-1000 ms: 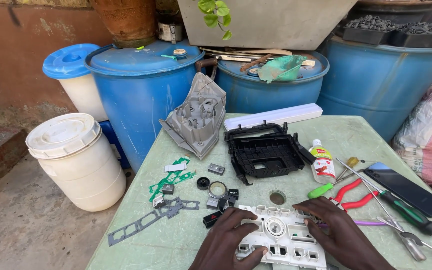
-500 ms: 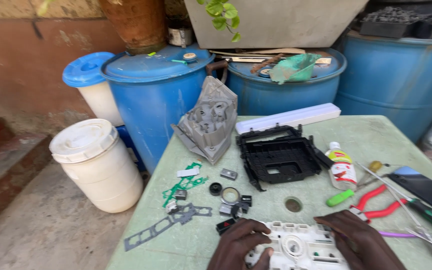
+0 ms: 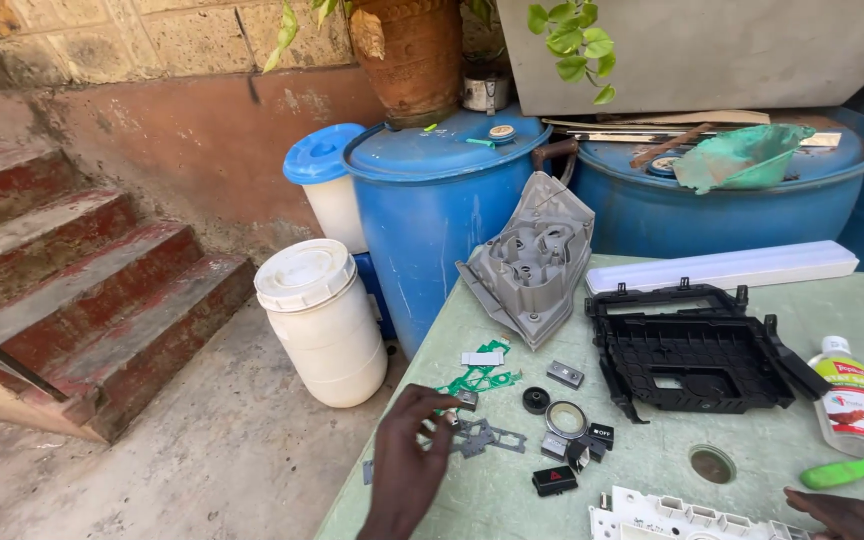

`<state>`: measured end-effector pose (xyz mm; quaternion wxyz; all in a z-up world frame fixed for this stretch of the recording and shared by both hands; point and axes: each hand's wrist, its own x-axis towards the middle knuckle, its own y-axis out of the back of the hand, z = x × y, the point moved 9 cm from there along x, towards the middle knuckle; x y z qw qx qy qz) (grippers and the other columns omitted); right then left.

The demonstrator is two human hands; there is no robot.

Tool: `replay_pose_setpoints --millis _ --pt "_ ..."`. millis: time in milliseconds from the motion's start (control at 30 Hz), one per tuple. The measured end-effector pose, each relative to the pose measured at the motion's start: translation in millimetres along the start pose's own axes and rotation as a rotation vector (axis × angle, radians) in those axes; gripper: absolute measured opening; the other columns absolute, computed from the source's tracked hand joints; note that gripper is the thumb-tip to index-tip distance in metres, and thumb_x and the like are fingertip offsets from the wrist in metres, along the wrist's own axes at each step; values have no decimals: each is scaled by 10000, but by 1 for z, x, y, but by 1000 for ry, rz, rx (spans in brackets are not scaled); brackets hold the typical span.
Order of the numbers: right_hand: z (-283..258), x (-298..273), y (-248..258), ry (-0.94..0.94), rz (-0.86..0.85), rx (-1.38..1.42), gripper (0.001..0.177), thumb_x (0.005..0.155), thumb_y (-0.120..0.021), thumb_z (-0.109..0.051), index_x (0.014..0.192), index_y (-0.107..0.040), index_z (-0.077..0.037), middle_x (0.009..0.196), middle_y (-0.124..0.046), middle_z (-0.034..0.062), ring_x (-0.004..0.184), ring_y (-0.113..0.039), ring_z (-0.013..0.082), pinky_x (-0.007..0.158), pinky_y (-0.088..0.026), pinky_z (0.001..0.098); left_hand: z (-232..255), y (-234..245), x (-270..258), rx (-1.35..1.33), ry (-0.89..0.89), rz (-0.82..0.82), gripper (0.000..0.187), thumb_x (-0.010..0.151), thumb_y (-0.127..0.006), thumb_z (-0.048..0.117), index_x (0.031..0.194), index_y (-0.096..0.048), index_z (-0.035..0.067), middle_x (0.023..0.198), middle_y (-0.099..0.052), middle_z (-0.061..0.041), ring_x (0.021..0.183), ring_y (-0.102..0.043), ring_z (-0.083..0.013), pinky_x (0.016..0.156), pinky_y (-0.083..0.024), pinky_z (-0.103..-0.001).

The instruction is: The person assembles a white plastic electronic control panel by inserting small black buttons and a grey rubber gasket into the housing. They use a screwdriver to secure components and a cloth to wipe parts before fitting them into place.

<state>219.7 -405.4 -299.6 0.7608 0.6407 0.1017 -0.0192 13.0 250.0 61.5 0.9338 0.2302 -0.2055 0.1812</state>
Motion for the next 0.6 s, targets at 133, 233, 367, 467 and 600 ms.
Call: replay_pose_setpoints --millis 133,233,367,467,600 --pt "-8 5 -14 141 -167 46 829 813 -475 -838 1503 -106 -563 1465 -448 -515 1340 -527 -293 994 -567 58 -44 28 -5 262 90 -51 218 813 -635 83 934 -764 210 885 -690 66 688 -669 -98 609 -535 -273" --pt "-45 -78 99 252 619 553 631 691 -678 -315 1307 -646 -448 1095 -849 -268 918 -850 -60 787 -602 150 -58 21 -15 381 108 -163 163 780 -714 132 918 -765 202 883 -698 45 820 -679 -141 726 -537 -295" --pt "-81 -118 159 181 587 566 577 772 -551 -463 1345 -607 -412 1041 -860 -243 796 -837 -37 785 -636 201 -53 2 -16 472 4 -225 172 761 -788 232 930 -779 204 946 -685 56 951 -606 -194 716 -518 -367" --pt "-138 -217 270 39 697 645 456 873 -543 -312 1314 -655 -328 1069 -817 -133 967 -765 65 885 -575 253 -53 -14 -18 501 2 -266 73 775 -766 218 847 -774 214 914 -673 78 942 -593 -179 693 -508 -380" --pt "-180 -283 346 -23 806 910 352 919 -569 -171 1236 -722 -150 972 -801 18 897 -725 141 811 -537 287 -48 -16 -17 548 -99 -253 42 768 -707 148 761 -731 181 867 -672 38 866 -584 -208 693 -492 -392"
